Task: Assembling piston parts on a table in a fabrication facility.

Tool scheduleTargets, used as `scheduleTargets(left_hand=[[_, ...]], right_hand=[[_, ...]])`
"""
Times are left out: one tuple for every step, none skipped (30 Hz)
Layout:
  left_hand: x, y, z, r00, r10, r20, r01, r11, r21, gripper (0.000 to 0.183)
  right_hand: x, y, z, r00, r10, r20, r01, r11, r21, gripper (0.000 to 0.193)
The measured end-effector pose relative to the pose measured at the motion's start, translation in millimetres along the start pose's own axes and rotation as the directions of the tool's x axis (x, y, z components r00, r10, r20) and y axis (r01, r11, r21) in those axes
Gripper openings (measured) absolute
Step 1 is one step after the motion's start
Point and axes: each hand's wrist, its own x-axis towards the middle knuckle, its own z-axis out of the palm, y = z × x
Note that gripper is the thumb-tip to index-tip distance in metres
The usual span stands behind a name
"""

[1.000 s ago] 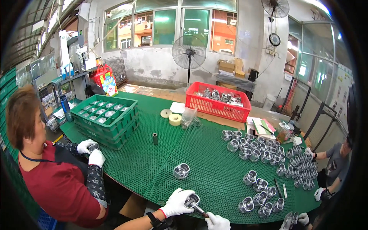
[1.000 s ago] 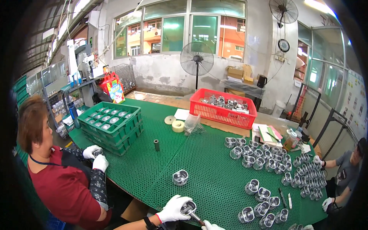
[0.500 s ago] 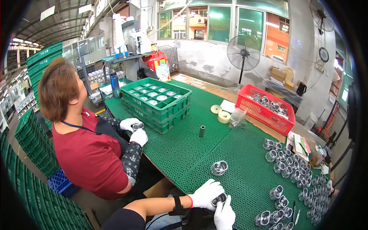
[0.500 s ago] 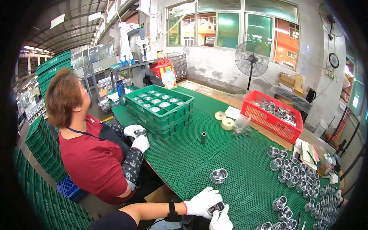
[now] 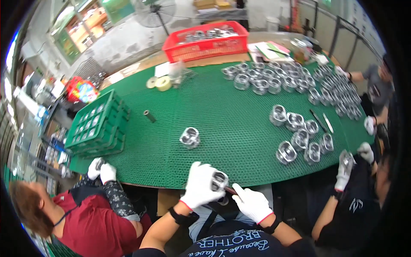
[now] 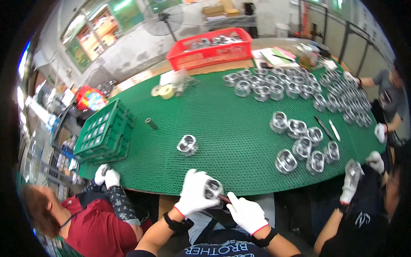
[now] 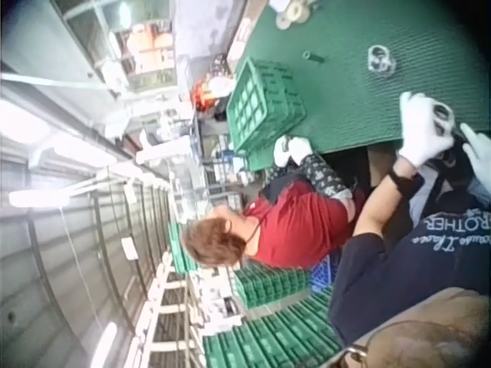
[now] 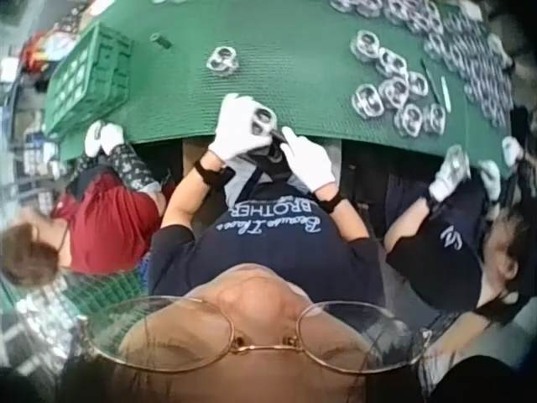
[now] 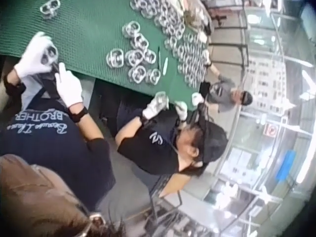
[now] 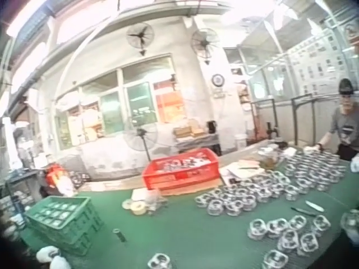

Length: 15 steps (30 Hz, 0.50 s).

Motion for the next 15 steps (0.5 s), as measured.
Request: scheduleTargets(left_hand=[[4, -4, -3, 0.997, 0.032, -0.068, -0.028, 0.998, 0.062, 0.055], [1, -13, -10, 0.998, 0.014, -0.063, -0.01, 0.998, 0.057, 0.055], [-2, -24, -17, 0.998, -0.006, -0.061, 0.009, 0.999, 0.046, 0.052], [-10, -42, -25, 0.997, -0.033, -0.069, 0.038, 0.996, 0.078, 0.053], [-15, -48, -38, 0.987, -0.068, -0.142, 0.091, 0.983, 0.161, 0.056], [-22, -58, -51, 0.947, -0.218, -0.236, 0.243, 0.966, 0.084, 0.057], [-26, -76, -61, 0.895, -0.29, -0.34, 0.33, 0.942, 0.065, 0.05], [-22, -100, -68, 0.842, -0.391, -0.372, 0.397, 0.915, -0.064, 0.05], [-16, -128, -78, 0.819, -0.467, -0.332, 0.443, 0.884, -0.151, 0.053], [-9, -141, -80, 0.802, -0.436, -0.409, 0.411, 0.899, -0.151, 0.056], [-4, -159, -77, 0.815, -0.442, -0.374, 0.459, 0.887, -0.047, 0.056], [-5, -176, -75, 0.822, -0.451, -0.348, 0.503, 0.861, 0.071, 0.057], [-20, -196, -70, 0.8, -0.424, -0.424, 0.527, 0.835, 0.158, 0.064], [-24, -208, -66, 0.781, -0.38, -0.496, 0.54, 0.81, 0.23, 0.071], [-8, -188, -55, 0.782, -0.386, -0.489, 0.592, 0.708, 0.386, 0.077]], right_hand=[[-8, 2, -10, 0.999, 0.031, 0.025, -0.031, 1.0, -0.001, 0.045], [-13, 4, -16, 0.998, 0.052, 0.048, -0.052, 0.999, 0.015, 0.044], [-16, 2, -31, 0.981, 0.119, 0.155, -0.13, 0.99, 0.062, 0.042], [-21, 6, -37, 0.977, 0.168, 0.133, -0.177, 0.982, 0.061, 0.042], [-27, 12, -41, 0.973, 0.199, 0.116, -0.208, 0.975, 0.077, 0.042], [-32, 17, -45, 0.971, 0.216, 0.099, -0.225, 0.97, 0.091, 0.041], [-35, 27, -46, 0.971, 0.238, 0.023, -0.239, 0.969, 0.065, 0.041], [-39, 40, -43, 0.959, 0.233, -0.159, -0.221, 0.971, 0.088, 0.034], [-38, 45, -47, 0.912, 0.288, -0.291, -0.245, 0.953, 0.177, 0.031], [-34, 55, -52, 0.845, 0.347, -0.408, -0.253, 0.93, 0.267, 0.027], [-30, 63, -57, 0.734, 0.405, -0.545, -0.299, 0.913, 0.276, 0.026], [-24, 71, -63, 0.604, 0.444, -0.662, -0.328, 0.895, 0.301, 0.025], [-14, 73, -74, 0.593, 0.506, -0.626, -0.439, 0.855, 0.275, 0.023], [-3, 82, -77, 0.543, 0.524, -0.656, -0.435, 0.844, 0.313, 0.025], [2, 98, -78, 0.508, 0.528, -0.681, -0.462, 0.834, 0.302, 0.025]])
